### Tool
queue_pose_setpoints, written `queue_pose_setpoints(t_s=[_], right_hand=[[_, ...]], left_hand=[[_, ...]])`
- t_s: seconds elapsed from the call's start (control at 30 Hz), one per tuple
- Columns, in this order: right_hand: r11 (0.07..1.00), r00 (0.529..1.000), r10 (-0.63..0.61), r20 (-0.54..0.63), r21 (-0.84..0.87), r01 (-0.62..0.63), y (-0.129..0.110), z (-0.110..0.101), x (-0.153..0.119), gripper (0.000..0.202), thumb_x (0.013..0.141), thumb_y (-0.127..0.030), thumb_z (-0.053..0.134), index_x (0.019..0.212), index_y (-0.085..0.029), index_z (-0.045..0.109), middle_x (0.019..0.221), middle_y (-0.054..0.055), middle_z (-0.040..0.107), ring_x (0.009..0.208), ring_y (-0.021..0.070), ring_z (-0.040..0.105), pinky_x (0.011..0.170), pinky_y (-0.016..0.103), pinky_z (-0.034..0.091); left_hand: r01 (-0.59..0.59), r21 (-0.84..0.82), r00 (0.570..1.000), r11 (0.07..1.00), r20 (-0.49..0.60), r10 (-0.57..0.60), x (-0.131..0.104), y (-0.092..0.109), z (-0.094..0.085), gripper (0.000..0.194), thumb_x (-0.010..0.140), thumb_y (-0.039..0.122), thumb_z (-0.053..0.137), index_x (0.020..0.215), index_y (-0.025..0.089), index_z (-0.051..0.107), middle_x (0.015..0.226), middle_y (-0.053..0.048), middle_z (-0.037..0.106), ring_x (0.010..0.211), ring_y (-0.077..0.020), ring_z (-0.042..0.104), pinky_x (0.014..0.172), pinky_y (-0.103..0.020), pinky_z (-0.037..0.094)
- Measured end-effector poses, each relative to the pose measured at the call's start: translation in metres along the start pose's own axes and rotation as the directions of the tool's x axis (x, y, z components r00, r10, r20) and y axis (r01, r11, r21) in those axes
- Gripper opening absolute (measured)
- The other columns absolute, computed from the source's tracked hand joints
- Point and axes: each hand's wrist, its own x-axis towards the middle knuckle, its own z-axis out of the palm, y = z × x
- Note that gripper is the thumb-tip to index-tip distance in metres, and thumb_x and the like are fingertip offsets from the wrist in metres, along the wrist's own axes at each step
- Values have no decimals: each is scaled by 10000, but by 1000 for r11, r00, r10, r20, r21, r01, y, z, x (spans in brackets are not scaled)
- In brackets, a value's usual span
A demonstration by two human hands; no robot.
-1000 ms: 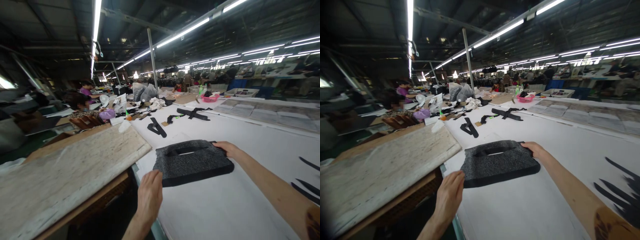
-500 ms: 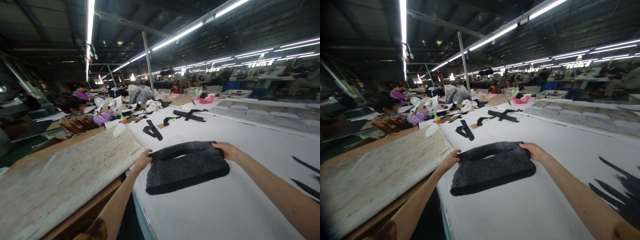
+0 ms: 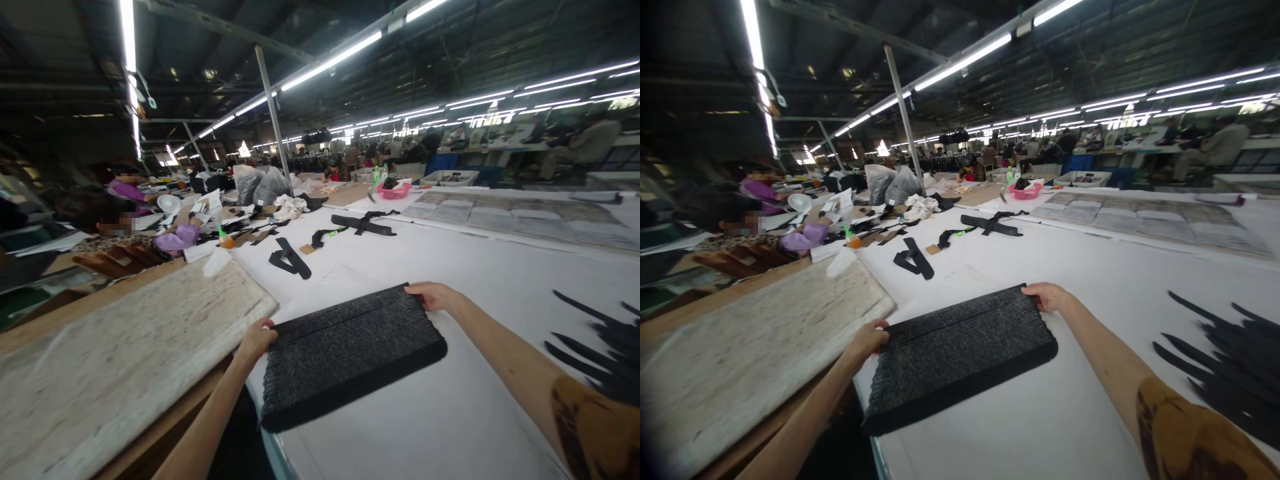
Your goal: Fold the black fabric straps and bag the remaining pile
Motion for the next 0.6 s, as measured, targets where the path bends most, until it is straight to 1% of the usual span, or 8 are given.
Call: queue_pose_setpoints(t_s=[0.1, 0.27, 0.33, 0.4, 0.43, 0.47, 0.53, 0.6], right_hand=[[1000, 998, -30, -46, -3, 30, -4, -11, -6, 160, 642, -149, 741, 712, -162, 597, 739, 39, 660, 699, 139, 624, 699, 239, 517], [989, 963, -135, -231, -91, 117, -19, -38, -30, 168, 633, -100, 703, 635, -183, 558, 628, 12, 615, 632, 124, 594, 662, 241, 500], [979, 941, -176, -290, -152, 137, -16, -39, -46, 144, 617, -97, 692, 633, -178, 574, 594, 11, 603, 604, 134, 577, 636, 259, 489], [943, 923, -264, -281, -276, 186, -1, -27, -67, 91, 617, -109, 668, 640, -171, 606, 592, 13, 605, 617, 152, 571, 648, 278, 481], [894, 907, -343, -244, -382, 235, 11, -16, -78, 55, 633, -128, 650, 651, -173, 625, 622, 18, 620, 649, 166, 577, 671, 290, 480], [809, 883, -434, -177, -508, 296, 25, -3, -91, 40, 662, -151, 621, 676, -181, 645, 675, 23, 639, 695, 180, 585, 703, 301, 479], [535, 791, -611, -11, -742, 403, 58, 29, -114, 151, 744, -189, 535, 787, -216, 677, 854, 31, 670, 810, 204, 600, 767, 327, 478], [255, 700, -697, 156, -858, 446, 89, 60, -132, 335, 777, -108, 427, 963, -245, 670, 1027, 35, 653, 923, 207, 595, 825, 340, 473]], left_hand=[[-28, 72, 997, 997, -63, 32, 0, -1, 5, 248, 508, 57, 502, 711, 190, 550, 464, 60, 486, 496, -152, 495, 490, -247, 333], [-63, 109, 991, 992, -113, 75, -4, -3, 3, 228, 530, 55, 509, 706, 182, 578, 537, 35, 535, 616, -187, 558, 574, -262, 379], [-78, 66, 990, 995, -110, 85, -6, -4, 1, 239, 538, 56, 504, 724, 172, 600, 549, 27, 552, 639, -190, 566, 596, -263, 395], [-84, 1, 991, 996, -109, 83, -9, -6, 0, 263, 562, 61, 482, 761, 162, 621, 581, 18, 582, 658, -185, 575, 613, -261, 413], [-77, -65, 991, 995, -115, 69, -10, -7, -1, 269, 579, 67, 475, 781, 156, 629, 607, 13, 600, 670, -181, 579, 622, -261, 422], [-66, -142, 991, 988, -123, 49, -12, -7, -2, 262, 600, 77, 477, 795, 151, 634, 636, 9, 617, 683, -178, 584, 632, -261, 431], [-47, -294, 990, 955, -138, 6, -15, -8, -2, 213, 635, 106, 506, 797, 143, 641, 684, 0, 641, 714, -176, 592, 661, -265, 446], [-36, -396, 989, 918, -147, -24, -19, -8, -1, 146, 649, 127, 555, 766, 140, 641, 679, -3, 642, 721, -172, 592, 684, -266, 454]])
